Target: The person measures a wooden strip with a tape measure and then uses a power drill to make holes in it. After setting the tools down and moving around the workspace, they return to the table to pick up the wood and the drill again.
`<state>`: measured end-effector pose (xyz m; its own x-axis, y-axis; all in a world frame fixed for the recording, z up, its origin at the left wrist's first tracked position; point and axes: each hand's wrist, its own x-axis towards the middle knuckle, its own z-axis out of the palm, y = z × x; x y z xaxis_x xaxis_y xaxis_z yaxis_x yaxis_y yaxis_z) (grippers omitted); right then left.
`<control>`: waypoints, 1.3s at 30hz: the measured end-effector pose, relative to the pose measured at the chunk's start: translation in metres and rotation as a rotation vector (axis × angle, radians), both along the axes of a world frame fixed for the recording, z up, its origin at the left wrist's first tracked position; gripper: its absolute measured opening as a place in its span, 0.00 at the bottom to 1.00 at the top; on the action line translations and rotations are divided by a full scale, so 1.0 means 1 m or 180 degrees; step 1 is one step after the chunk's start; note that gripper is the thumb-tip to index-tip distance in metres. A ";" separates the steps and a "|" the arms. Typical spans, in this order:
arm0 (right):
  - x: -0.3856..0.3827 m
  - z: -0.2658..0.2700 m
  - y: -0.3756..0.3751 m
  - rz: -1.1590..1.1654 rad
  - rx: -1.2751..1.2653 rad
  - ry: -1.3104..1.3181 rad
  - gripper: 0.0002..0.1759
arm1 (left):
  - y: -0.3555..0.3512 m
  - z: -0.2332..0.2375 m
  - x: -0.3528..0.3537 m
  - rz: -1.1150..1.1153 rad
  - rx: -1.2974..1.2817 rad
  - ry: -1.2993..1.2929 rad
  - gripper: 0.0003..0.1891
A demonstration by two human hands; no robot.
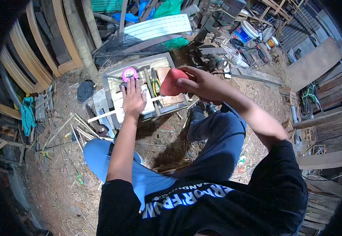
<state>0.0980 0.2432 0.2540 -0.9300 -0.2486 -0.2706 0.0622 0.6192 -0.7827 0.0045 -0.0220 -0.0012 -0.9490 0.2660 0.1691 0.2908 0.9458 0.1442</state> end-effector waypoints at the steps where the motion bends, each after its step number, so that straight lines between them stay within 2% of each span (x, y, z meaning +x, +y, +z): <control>1: 0.003 0.007 -0.003 -0.0024 -0.0004 -0.0032 0.36 | 0.000 0.000 0.000 0.0003 0.0007 -0.0004 0.38; 5: 0.001 -0.006 0.000 0.0013 -0.0196 0.0217 0.36 | 0.001 0.001 0.001 0.0016 -0.0019 -0.0025 0.38; 8: 0.006 0.016 -0.008 -0.0031 0.0139 0.0071 0.35 | 0.000 0.001 0.000 0.0022 0.0013 -0.0013 0.38; 14: -0.002 0.024 -0.019 0.0043 0.0406 0.0063 0.34 | -0.001 -0.001 0.001 0.0013 -0.0079 0.0047 0.38; 21: -0.014 0.028 -0.022 0.0072 0.0627 -0.0197 0.32 | 0.000 0.006 0.001 0.0026 -0.0059 -0.0213 0.40; 29: -0.024 0.019 -0.016 0.0123 0.0679 -0.0262 0.30 | -0.001 0.003 0.001 -0.0011 -0.0037 -0.0065 0.38; 32: -0.025 0.024 -0.018 0.0158 0.0781 -0.0464 0.36 | -0.002 0.003 0.001 -0.0012 -0.0030 -0.0030 0.37; 35: -0.026 0.027 -0.021 0.0163 0.0864 -0.0481 0.37 | -0.001 0.004 0.002 -0.0010 0.0024 -0.0048 0.37; 38: -0.044 -0.006 -0.014 0.0416 0.0893 -0.0117 0.39 | -0.001 0.004 0.002 -0.0009 -0.0003 -0.0034 0.38; 39: -0.042 0.000 -0.018 0.0402 0.0899 -0.0196 0.40 | -0.001 0.004 0.002 -0.0010 -0.0024 -0.0024 0.38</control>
